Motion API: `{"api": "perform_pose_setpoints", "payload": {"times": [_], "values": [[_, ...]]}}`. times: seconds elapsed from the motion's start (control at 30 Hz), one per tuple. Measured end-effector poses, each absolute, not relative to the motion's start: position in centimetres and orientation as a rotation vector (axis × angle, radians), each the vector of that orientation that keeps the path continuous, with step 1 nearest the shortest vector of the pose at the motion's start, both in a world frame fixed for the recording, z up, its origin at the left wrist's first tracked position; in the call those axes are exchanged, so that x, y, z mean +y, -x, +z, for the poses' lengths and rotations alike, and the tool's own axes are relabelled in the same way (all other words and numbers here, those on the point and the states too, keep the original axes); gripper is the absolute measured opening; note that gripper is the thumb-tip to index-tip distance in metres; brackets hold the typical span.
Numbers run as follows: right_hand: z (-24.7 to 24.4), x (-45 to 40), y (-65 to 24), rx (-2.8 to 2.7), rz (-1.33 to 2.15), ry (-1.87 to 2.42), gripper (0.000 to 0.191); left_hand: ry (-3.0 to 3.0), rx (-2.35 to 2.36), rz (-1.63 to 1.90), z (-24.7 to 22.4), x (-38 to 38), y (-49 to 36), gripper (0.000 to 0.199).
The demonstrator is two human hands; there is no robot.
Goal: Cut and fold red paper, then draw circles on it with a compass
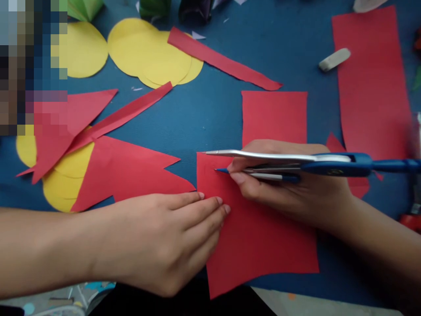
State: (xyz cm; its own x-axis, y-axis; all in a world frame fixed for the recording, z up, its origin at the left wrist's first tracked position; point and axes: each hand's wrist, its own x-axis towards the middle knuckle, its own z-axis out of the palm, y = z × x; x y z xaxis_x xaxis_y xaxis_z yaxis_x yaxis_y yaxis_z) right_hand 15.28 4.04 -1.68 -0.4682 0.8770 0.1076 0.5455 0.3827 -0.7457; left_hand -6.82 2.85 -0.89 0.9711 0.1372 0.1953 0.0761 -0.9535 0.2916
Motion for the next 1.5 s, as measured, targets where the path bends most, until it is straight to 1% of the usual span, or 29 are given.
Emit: {"api": "perform_pose_setpoints", "payload": {"times": [0.27,0.4,0.57,0.7,0.93,1.07,1.27,1.5], "values": [[-1.3,3.9,-15.3,-2.102,0.923,1.202,0.012,-2.849,0.153,0.309,-0.9,2.9,6.9,0.041],[-1.3,3.8,-15.7,-2.019,0.879,1.204,0.015,-2.843,0.177,0.320,-0.9,2.7,6.9,0.041],[-1.1,4.4,-16.7,-2.138,0.946,1.178,0.013,-2.858,0.156,0.305,-0.9,2.8,6.9,0.040],[-1.1,4.7,-17.1,-2.126,0.964,1.200,0.013,-2.863,0.141,0.295,-1.0,2.9,6.9,0.039],[-1.1,4.8,-16.9,-2.124,0.944,1.262,0.008,-2.865,0.131,0.275,-1.0,2.9,6.9,0.037],[-1.2,4.8,-16.8,-2.130,0.901,1.243,0.009,-2.863,0.118,0.274,-1.0,2.9,6.9,0.038],[-1.3,4.8,-16.9,-2.144,0.976,1.215,0.010,-2.861,0.139,0.262,-0.9,3.0,6.9,0.038],[-1.2,4.8,-16.8,-2.162,0.984,1.190,0.011,-2.814,0.198,0.254,-0.9,2.5,7.0,0.034]]}}
